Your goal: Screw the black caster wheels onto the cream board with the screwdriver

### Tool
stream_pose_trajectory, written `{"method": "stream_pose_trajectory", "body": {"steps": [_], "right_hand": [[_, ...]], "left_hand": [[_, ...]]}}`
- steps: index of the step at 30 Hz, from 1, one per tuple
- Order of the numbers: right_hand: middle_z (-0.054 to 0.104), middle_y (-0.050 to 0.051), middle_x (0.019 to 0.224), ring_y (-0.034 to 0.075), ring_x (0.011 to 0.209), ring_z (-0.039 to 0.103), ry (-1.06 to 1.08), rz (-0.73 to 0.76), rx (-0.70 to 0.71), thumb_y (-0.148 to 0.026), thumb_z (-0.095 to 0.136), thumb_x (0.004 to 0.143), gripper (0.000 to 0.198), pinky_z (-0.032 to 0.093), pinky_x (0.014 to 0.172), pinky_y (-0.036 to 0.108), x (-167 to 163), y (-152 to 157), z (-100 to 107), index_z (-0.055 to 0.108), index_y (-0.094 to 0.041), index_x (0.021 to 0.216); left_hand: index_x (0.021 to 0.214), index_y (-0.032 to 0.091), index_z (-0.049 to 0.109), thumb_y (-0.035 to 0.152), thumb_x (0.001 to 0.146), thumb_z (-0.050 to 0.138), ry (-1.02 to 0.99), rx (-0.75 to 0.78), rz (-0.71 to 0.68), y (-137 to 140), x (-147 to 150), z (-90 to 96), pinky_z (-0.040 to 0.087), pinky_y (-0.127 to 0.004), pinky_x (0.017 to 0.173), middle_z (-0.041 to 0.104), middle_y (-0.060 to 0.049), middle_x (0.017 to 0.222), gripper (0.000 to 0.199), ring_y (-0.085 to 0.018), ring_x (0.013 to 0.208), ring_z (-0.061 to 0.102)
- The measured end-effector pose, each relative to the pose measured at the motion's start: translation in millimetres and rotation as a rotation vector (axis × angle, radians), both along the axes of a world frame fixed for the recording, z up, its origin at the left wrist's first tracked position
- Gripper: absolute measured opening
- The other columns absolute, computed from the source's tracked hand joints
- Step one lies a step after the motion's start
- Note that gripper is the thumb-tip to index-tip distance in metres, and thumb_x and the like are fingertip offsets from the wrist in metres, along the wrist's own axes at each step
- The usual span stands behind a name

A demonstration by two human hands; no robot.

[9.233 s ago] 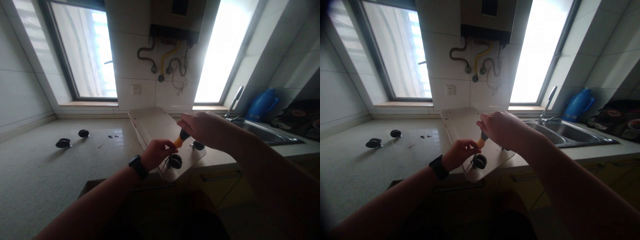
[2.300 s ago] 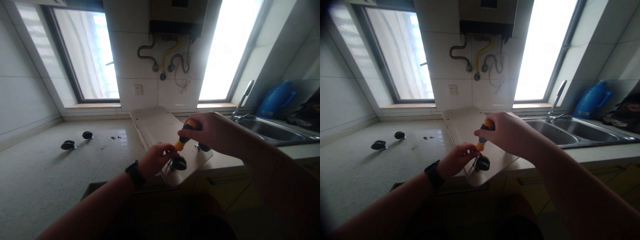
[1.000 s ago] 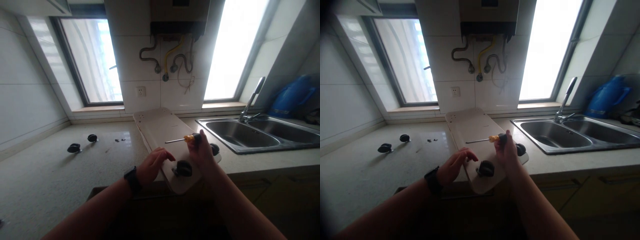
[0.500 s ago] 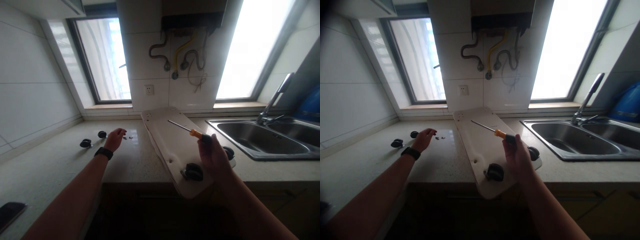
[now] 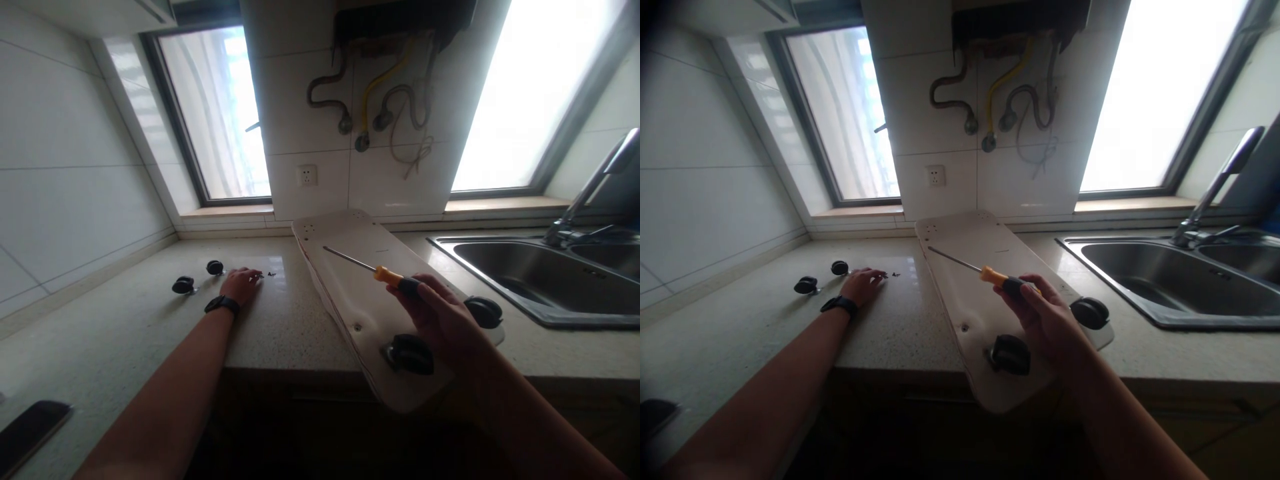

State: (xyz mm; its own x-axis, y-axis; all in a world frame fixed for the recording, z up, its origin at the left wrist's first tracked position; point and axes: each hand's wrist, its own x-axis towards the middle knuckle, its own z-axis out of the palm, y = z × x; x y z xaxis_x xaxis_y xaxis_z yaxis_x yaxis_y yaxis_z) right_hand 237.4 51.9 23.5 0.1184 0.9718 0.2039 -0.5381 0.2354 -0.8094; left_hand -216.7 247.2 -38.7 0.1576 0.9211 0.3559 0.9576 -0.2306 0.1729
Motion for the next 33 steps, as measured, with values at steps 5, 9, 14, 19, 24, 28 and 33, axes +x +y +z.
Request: {"method": "stream_pose_trajectory", "body": {"steps": [5,9,14,19,24,28,33], "right_hand": [[0.079,0.006,0.101,0.021,0.1,0.077,-0.062,-0.015,-0.006,-0.037,0.087,0.077,0.03,0.059,0.094,0.025,0.7,-1.0,-1.7,0.068,-0.025,0.098],[0.078,0.006,0.102,0.021,0.1,0.077,-0.085,-0.018,-0.007,-0.038,0.086,0.077,0.031,0.059,0.095,0.026,1.2,-1.9,-2.3,0.068,-0.026,0.098],[0.078,0.005,0.1,0.02,0.098,0.077,-0.093,-0.02,0.0,-0.038,0.083,0.08,0.026,0.06,0.094,0.026,2.2,-2.0,-2.2,0.068,-0.026,0.098],[0.079,0.005,0.099,0.02,0.098,0.077,-0.092,-0.032,0.009,-0.037,0.082,0.081,0.024,0.06,0.093,0.027,3.5,-2.4,-3.3,0.069,-0.026,0.098],[0.078,0.004,0.097,0.02,0.096,0.077,-0.098,-0.045,0.028,-0.036,0.081,0.082,0.021,0.061,0.094,0.029,2.3,-3.7,-0.2,0.07,-0.026,0.096],[0.078,0.003,0.095,0.018,0.092,0.076,-0.097,-0.045,0.037,-0.037,0.08,0.083,0.019,0.061,0.092,0.028,3.1,-5.3,1.2,0.071,-0.026,0.096],[0.079,0.005,0.099,0.019,0.096,0.077,-0.083,-0.057,0.029,-0.037,0.079,0.083,0.02,0.061,0.093,0.028,5.2,-6.3,-1.2,0.071,-0.026,0.097]], "left_hand": [[0.129,0.018,0.063,0.035,0.101,0.064,0.032,-0.003,0.009,-1.7,9.3,1.0,0.058,-0.047,0.095,0.064,-0.012,0.132,0.033,-0.025,0.112,0.066],[0.13,0.018,0.063,0.035,0.101,0.064,-0.027,-0.01,0.001,-7.8,15.3,5.9,0.058,-0.047,0.095,0.064,-0.012,0.132,0.034,-0.025,0.112,0.066],[0.129,0.018,0.063,0.036,0.101,0.064,-0.18,-0.03,-0.008,-17.4,23.0,13.9,0.059,-0.046,0.095,0.064,-0.011,0.132,0.033,-0.025,0.112,0.066],[0.121,0.012,0.071,0.03,0.1,0.06,-0.435,-0.051,-0.067,-28.4,44.1,37.2,0.056,-0.043,0.093,0.075,-0.013,0.109,0.03,-0.024,0.099,0.071],[0.119,0.017,0.076,0.032,0.096,0.06,-0.666,-0.193,-0.382,-58.5,85.9,78.9,0.053,-0.033,0.074,0.081,-0.01,0.103,0.032,-0.02,0.085,0.07],[0.11,0.018,0.074,0.033,0.096,0.063,-0.793,-0.28,-0.566,-88.8,116.4,100.9,0.052,-0.03,0.072,0.08,-0.01,0.105,0.023,-0.018,0.085,0.069],[0.106,0.015,0.072,0.032,0.094,0.074,-1.262,-0.579,-0.738,-111.2,133.1,104.8,0.053,-0.027,0.076,0.078,-0.01,0.107,0.021,-0.012,0.082,0.067]]}}
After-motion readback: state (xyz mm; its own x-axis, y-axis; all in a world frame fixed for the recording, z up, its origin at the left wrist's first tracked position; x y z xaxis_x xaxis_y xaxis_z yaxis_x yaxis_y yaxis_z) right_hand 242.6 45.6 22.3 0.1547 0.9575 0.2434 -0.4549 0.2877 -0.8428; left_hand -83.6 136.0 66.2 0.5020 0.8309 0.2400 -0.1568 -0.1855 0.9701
